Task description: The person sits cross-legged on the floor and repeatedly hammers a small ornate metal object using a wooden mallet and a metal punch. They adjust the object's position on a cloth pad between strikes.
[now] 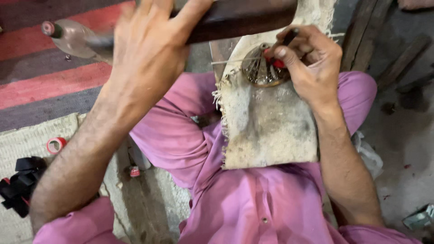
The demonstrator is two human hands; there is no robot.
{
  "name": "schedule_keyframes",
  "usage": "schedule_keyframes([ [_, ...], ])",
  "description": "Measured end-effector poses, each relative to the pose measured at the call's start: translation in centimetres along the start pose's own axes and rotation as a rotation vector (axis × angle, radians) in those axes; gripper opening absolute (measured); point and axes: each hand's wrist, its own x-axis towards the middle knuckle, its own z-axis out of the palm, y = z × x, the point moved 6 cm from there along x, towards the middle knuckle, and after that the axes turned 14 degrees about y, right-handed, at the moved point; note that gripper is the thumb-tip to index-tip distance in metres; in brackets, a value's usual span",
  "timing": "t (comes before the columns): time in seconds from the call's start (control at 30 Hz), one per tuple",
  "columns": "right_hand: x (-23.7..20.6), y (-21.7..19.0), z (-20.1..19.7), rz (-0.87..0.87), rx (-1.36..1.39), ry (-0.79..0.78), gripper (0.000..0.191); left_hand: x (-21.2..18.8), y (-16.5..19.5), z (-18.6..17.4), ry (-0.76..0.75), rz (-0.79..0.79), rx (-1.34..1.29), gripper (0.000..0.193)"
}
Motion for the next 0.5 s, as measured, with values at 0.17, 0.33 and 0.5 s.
schedule_keyframes([
  [0.17,0.8,0.3,-0.2,-0.002,0.114,-0.085,0.019,-1.0,-0.8,1.0,-0.124,-0.212,-0.232,0.074],
  [0.33,0.8,0.8,-0.2,-0.034,-0.066,-0.033,0.019,-1.1,-0.7,1.9,-0.109,-0.189,-0.22,0.081],
  [0.5,0.6,0.5,-0.4,-0.023,-0.026,-0.001,0.021,0.4,-0.6,1.6,0.024,-0.134,-0.317,0.074],
])
